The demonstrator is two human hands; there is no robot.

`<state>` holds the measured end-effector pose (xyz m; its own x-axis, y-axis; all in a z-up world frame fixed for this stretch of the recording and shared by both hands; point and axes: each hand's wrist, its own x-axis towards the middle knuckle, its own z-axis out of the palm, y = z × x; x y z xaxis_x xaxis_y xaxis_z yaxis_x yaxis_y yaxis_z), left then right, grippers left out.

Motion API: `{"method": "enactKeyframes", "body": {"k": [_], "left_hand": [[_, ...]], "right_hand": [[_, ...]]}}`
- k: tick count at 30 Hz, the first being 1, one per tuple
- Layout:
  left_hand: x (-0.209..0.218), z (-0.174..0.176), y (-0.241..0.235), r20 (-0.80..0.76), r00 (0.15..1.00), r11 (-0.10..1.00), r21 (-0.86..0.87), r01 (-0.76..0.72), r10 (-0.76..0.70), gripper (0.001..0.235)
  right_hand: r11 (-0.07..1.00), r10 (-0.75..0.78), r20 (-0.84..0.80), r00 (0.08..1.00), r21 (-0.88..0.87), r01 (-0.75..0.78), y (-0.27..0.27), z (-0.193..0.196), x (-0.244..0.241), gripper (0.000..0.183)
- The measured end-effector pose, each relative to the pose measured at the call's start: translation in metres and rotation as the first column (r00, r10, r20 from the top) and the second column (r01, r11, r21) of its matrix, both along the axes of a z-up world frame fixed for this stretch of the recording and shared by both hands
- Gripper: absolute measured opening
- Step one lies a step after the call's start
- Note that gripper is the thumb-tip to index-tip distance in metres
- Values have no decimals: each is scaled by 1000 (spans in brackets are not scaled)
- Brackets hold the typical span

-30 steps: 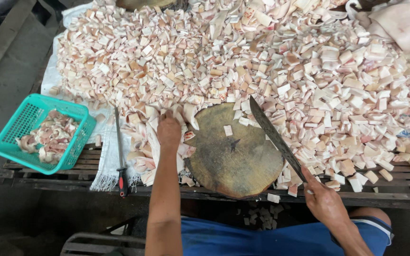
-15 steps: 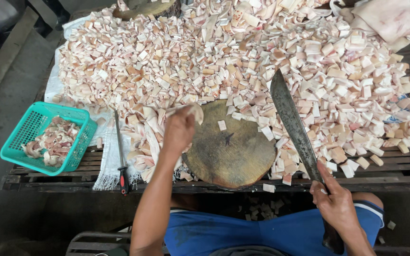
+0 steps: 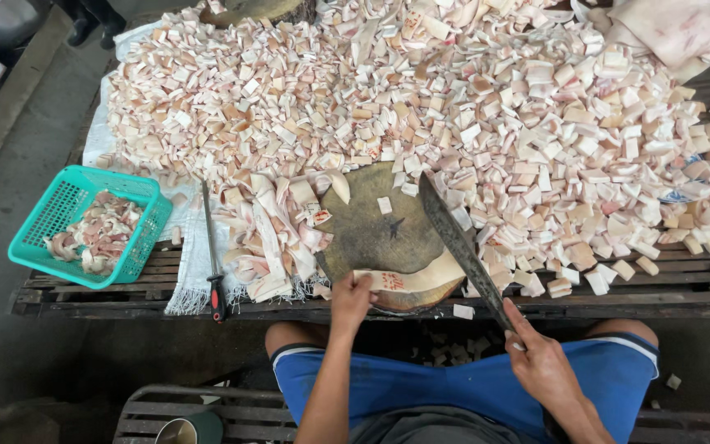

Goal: The person chops large quantities of animal fat into small cubes using a large knife on a wooden cutting board.

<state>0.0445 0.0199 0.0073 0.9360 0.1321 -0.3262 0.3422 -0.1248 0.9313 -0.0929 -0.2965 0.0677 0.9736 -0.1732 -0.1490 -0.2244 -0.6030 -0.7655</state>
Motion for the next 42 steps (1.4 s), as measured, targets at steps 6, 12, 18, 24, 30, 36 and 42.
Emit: {"method": "enactKeyframes", "body": {"k": [6,12,18,24,30,36,42], "left_hand": [[0,24,-22,297,763,496,868,35,-574,74],[28,25,-68,-130,644,295,809,508,-754,61],[61,57,-36,-270,561,579,16,815,-782,64],[42,121,25,-135,908,899,-259,353,-396,56],[-3,95,-34,7,735,355,878,319,-678,67],[-48,35,-67,-120,701,115,954,278,-703,68],[-46,22,-67,12,796,390,876,284,-606,71]], "right_hand": [[1000,-1,-81,997,-8,0,3,0,2,73],[997,-82,-68,994,10,83,-6,2,6,68],[997,-76,-42,996,3,76,-11,6,2,67],[990,134,-24,991,-36,-135,-7,-6,-13,76],[977,156,61,986,-157,-145,-6,-21,-3,73],[994,-25,2,1000,-107,25,-8,-11,-10,74],[993,38,187,982,-115,-16,9,19,-6,75]]}}
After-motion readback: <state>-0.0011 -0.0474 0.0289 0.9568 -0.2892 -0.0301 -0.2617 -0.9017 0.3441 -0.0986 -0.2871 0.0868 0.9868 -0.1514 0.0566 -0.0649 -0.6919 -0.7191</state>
